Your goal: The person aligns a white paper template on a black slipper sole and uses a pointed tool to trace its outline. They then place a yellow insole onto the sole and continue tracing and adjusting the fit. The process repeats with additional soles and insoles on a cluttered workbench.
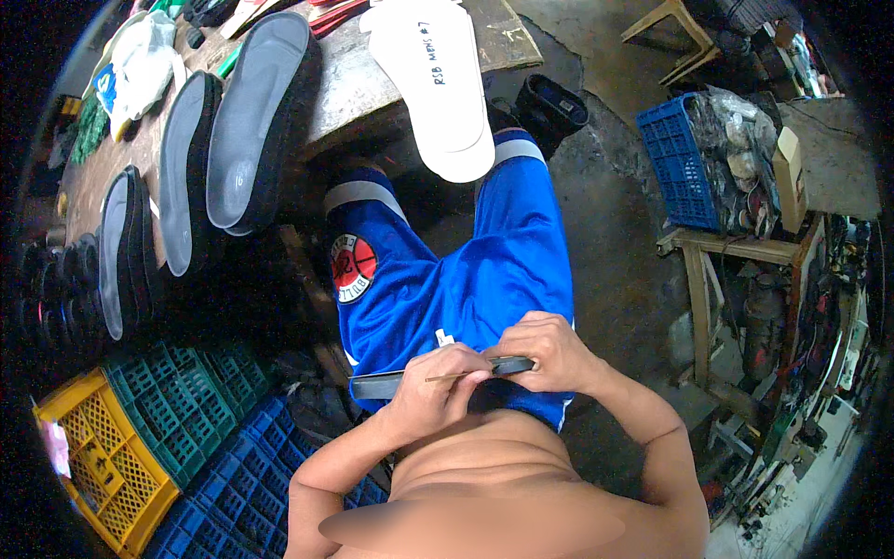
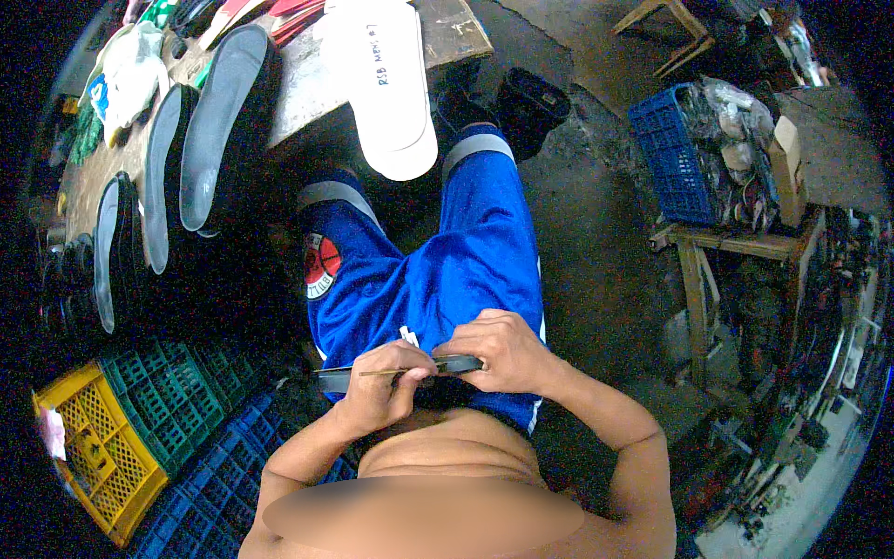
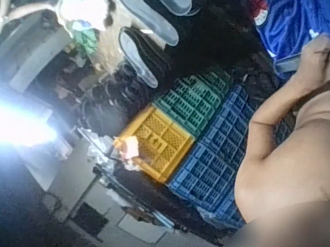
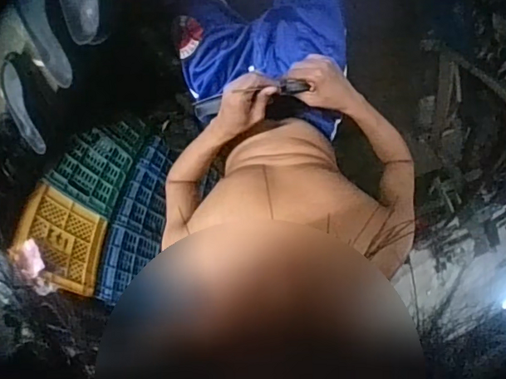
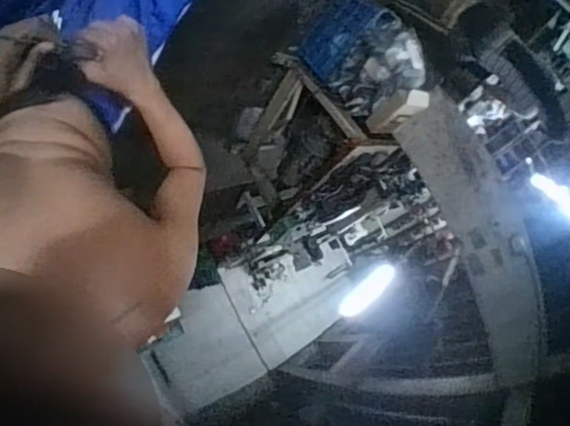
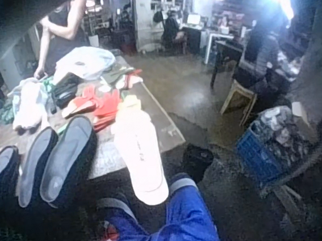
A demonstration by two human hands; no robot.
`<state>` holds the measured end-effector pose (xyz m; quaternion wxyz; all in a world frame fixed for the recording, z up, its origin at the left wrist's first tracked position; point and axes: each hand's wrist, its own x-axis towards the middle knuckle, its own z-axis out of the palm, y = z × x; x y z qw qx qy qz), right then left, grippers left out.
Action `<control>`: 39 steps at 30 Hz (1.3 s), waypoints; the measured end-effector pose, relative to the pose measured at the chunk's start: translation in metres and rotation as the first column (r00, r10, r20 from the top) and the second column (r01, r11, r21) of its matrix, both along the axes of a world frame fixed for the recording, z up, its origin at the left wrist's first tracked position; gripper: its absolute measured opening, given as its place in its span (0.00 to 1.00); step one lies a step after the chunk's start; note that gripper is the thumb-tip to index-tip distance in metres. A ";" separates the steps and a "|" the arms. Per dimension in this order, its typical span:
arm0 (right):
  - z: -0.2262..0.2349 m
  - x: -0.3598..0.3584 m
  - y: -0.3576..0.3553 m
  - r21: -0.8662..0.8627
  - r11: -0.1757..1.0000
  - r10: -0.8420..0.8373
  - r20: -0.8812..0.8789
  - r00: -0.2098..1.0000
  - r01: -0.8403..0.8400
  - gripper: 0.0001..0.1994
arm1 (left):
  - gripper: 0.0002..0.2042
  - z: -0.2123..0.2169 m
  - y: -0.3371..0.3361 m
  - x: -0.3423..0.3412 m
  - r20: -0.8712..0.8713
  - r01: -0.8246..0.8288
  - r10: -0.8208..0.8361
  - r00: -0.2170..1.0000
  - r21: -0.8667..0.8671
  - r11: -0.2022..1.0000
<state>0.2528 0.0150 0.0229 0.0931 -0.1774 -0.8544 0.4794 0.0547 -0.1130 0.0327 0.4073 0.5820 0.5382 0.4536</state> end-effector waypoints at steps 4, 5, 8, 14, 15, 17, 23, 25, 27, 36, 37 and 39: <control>-0.003 0.002 -0.001 -0.020 1.000 -0.018 0.002 1.000 0.018 0.14 | 0.02 -0.002 -0.002 -0.002 0.045 0.067 -0.067 0.997 0.005 0.998; -0.005 0.003 -0.001 -0.013 1.000 -0.009 0.007 1.000 0.009 0.14 | 0.02 -0.002 -0.004 -0.002 0.060 0.064 -0.064 0.996 0.007 0.998; -0.009 0.008 -0.002 0.028 0.999 -0.018 0.051 0.999 0.017 0.13 | 0.06 -0.004 -0.009 -0.004 0.162 0.043 -0.039 0.986 -0.025 0.999; -0.017 0.003 0.004 -0.026 0.982 -0.179 0.187 0.966 0.187 0.14 | 0.21 -0.010 -0.022 -0.026 -0.528 0.037 -0.047 0.848 -0.030 0.999; -0.020 0.002 0.007 -0.122 0.967 -0.185 0.263 0.947 0.223 0.15 | 0.20 -0.014 -0.024 -0.030 -0.555 -0.006 -0.031 0.831 -0.066 0.998; -0.030 0.001 0.013 -0.297 0.901 -0.206 0.348 0.915 0.316 0.15 | 0.17 -0.021 -0.030 -0.037 -0.552 -0.036 -0.077 0.830 -0.191 0.981; -0.060 0.010 0.019 -0.642 0.704 -0.255 0.171 0.952 0.304 0.12 | 0.11 -0.013 -0.033 -0.065 -0.342 -0.276 0.229 0.912 -0.095 0.957; -0.070 0.010 0.019 -0.614 0.739 -0.190 0.204 0.960 0.277 0.13 | 0.10 0.006 -0.030 -0.073 -0.317 -0.285 0.218 0.923 -0.181 0.942; -0.078 0.006 0.018 -0.543 0.792 -0.162 0.253 0.954 0.279 0.15 | 0.09 0.033 -0.031 -0.082 -0.337 -0.337 0.282 0.898 -0.116 0.934; -0.076 0.005 0.016 -0.633 0.683 -0.351 0.151 0.924 0.363 0.18 | 0.10 0.152 -0.039 -0.333 -0.561 -0.617 0.824 0.085 0.619 0.486; -0.075 0.004 0.016 -0.623 0.697 -0.352 0.133 0.927 0.354 0.17 | 0.12 0.155 -0.040 -0.373 -0.638 -0.712 0.769 0.036 0.524 0.467; -0.075 0.003 0.017 -0.636 0.695 -0.356 0.102 0.929 0.336 0.17 | 0.14 0.145 -0.045 -0.437 -0.766 -0.768 0.642 -0.022 0.425 0.480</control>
